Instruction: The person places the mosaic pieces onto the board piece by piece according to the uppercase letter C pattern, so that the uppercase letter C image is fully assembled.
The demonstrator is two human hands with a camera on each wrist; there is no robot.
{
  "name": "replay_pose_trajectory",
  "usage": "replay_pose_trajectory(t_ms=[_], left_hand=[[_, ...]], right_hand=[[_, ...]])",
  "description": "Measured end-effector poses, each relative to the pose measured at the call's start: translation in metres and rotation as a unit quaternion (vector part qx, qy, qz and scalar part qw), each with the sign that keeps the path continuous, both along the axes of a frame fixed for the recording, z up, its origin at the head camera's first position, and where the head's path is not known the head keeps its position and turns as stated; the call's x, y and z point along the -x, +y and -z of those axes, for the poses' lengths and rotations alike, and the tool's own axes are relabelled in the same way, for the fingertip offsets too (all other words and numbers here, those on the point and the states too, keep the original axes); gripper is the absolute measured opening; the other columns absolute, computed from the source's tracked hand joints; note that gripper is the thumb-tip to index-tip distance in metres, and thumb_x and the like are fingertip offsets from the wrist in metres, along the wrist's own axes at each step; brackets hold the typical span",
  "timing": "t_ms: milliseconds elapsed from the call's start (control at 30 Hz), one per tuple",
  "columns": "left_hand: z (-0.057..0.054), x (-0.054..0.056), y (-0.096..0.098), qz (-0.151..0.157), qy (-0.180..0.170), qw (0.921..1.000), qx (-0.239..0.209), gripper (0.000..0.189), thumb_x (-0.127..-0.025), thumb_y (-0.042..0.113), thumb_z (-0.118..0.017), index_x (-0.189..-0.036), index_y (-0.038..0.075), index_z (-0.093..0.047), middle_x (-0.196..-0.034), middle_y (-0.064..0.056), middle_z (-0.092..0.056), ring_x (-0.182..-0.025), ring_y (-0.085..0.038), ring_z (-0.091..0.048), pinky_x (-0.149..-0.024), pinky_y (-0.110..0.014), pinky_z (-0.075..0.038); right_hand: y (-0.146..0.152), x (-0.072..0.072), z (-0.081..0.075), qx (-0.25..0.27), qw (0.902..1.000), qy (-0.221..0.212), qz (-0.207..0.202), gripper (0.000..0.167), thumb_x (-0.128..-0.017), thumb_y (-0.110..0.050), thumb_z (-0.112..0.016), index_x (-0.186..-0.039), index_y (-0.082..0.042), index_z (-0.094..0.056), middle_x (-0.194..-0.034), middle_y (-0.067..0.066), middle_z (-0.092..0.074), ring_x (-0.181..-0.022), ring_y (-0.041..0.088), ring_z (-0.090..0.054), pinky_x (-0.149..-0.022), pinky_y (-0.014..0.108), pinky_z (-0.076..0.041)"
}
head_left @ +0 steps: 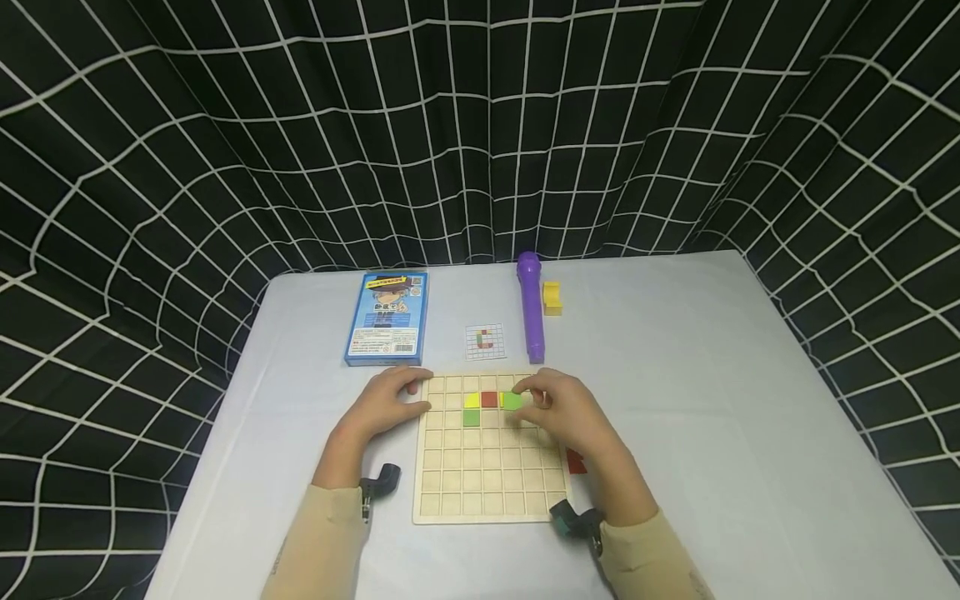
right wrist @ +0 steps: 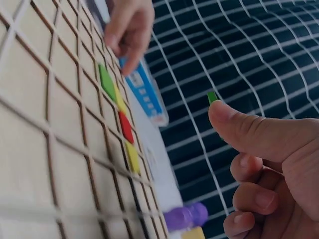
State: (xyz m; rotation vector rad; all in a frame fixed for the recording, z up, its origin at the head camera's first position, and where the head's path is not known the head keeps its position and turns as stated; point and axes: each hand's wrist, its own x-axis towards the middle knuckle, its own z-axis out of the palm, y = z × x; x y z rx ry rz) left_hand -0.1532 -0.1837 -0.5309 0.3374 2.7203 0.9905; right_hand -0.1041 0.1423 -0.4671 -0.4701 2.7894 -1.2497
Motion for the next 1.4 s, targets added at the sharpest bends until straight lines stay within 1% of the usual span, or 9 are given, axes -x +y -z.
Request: replay_pose_trajectory(t_ms=[200,333,433,633,733,867,1000,1167,1400], left_hand=[[-0.001,0.0,-0.001,0.004,0.002,1.0,0.001,0.055,-0.086,0.034,-0.081,-0.137,0.023,-0.066,-0.14,-0.003,-0.06,-0.138,-0.031,-0.047,-0.115,-0.052,-0.033],[-0.001,0.0,-0.001,0.005,0.006,1.0,-0.002,0.056,-0.085,0.035,-0.081,-0.137,0.022,-0.066,-0.141,-0.004,-0.06,-0.139,-0.032,-0.046,-0.115,-0.053,-0.033],[-0.002,0.0,-0.001,0.004,0.006,1.0,-0.001,0.056,-0.085,0.035,-0.081,-0.137,0.023,-0.066,-0.142,-0.004,-0.059,-0.139,-0.033,-0.045,-0.115,-0.054,-0.033],[-0.002,0.0,-0.002,0.01,0.005,0.9999,-0.001,0.055,-0.086,0.035,-0.081,-0.138,0.022,-0.065,-0.141,-0.003,-0.059,-0.139,-0.032,-0.046,-0.115,-0.052,-0.034],[-0.002,0.0,-0.001,0.012,0.007,0.9999,-0.003,0.055,-0.086,0.034,-0.081,-0.137,0.021,-0.066,-0.139,-0.003,-0.061,-0.137,-0.031,-0.048,-0.114,-0.051,-0.035],[-0.003,0.0,-0.001,0.009,0.009,0.9999,-0.004,0.055,-0.086,0.034,-0.081,-0.137,0.021,-0.066,-0.139,-0.003,-0.061,-0.136,-0.031,-0.048,-0.114,-0.051,-0.035],[-0.001,0.0,-0.002,0.008,0.01,0.9999,-0.001,0.055,-0.085,0.034,-0.081,-0.137,0.021,-0.066,-0.137,-0.002,-0.061,-0.135,-0.03,-0.049,-0.114,-0.051,-0.036],[-0.001,0.002,-0.001,0.014,0.015,0.9998,0.005,0.056,-0.085,0.034,-0.081,-0.137,0.021,-0.066,-0.132,-0.002,-0.063,-0.133,-0.029,-0.051,-0.114,-0.05,-0.036],[-0.001,0.001,-0.001,0.006,0.006,1.0,-0.001,0.056,-0.085,0.034,-0.081,-0.138,0.021,-0.066,-0.136,-0.003,-0.062,-0.136,-0.031,-0.048,-0.115,-0.051,-0.034]], right_hand=[[-0.026,-0.006,0.006,-0.021,0.9994,-0.02,-0.019,0.029,-0.078,-0.02,-0.091,-0.104,-0.017,-0.079,-0.075,-0.008,-0.05,-0.068,0.012,-0.045,-0.06,0.029,-0.04],[-0.042,-0.01,0.015,-0.045,0.9985,-0.018,-0.025,0.029,-0.075,-0.025,-0.092,-0.1,-0.019,-0.08,-0.07,-0.009,-0.046,-0.065,0.009,-0.043,-0.058,0.028,-0.037],[-0.053,-0.013,0.021,-0.066,0.9972,-0.016,-0.032,0.027,-0.074,-0.027,-0.092,-0.097,-0.02,-0.08,-0.069,-0.009,-0.05,-0.066,0.009,-0.046,-0.058,0.028,-0.04],[-0.063,-0.019,0.034,-0.098,0.9944,-0.014,-0.038,0.025,-0.074,-0.024,-0.089,-0.098,-0.019,-0.081,-0.094,-0.005,-0.072,-0.086,0.014,-0.064,-0.074,0.036,-0.052],[-0.064,-0.021,0.038,-0.105,0.9939,-0.01,-0.029,0.024,-0.075,-0.025,-0.089,-0.097,-0.02,-0.081,-0.097,-0.006,-0.072,-0.088,0.014,-0.064,-0.076,0.037,-0.052],[-0.065,-0.022,0.04,-0.11,0.9939,0.004,-0.013,0.015,-0.077,-0.026,-0.089,-0.089,-0.022,-0.082,-0.086,-0.01,-0.068,-0.078,0.011,-0.062,-0.067,0.032,-0.05],[-0.066,-0.025,0.041,-0.111,0.9938,0.011,-0.005,0.009,-0.079,-0.026,-0.088,-0.086,-0.022,-0.084,-0.081,-0.012,-0.066,-0.076,0.01,-0.063,-0.063,0.029,-0.049],[-0.057,-0.032,0.037,-0.104,0.9945,-0.002,0.002,0.012,-0.082,-0.029,-0.086,-0.093,-0.023,-0.083,-0.08,-0.014,-0.064,-0.074,0.007,-0.058,-0.062,0.027,-0.047],[-0.024,-0.048,0.029,-0.083,0.9948,-0.027,0.053,0.019,-0.082,-0.027,-0.085,-0.099,-0.021,-0.08,-0.081,-0.013,-0.062,-0.073,0.009,-0.053,-0.066,0.032,-0.046]])
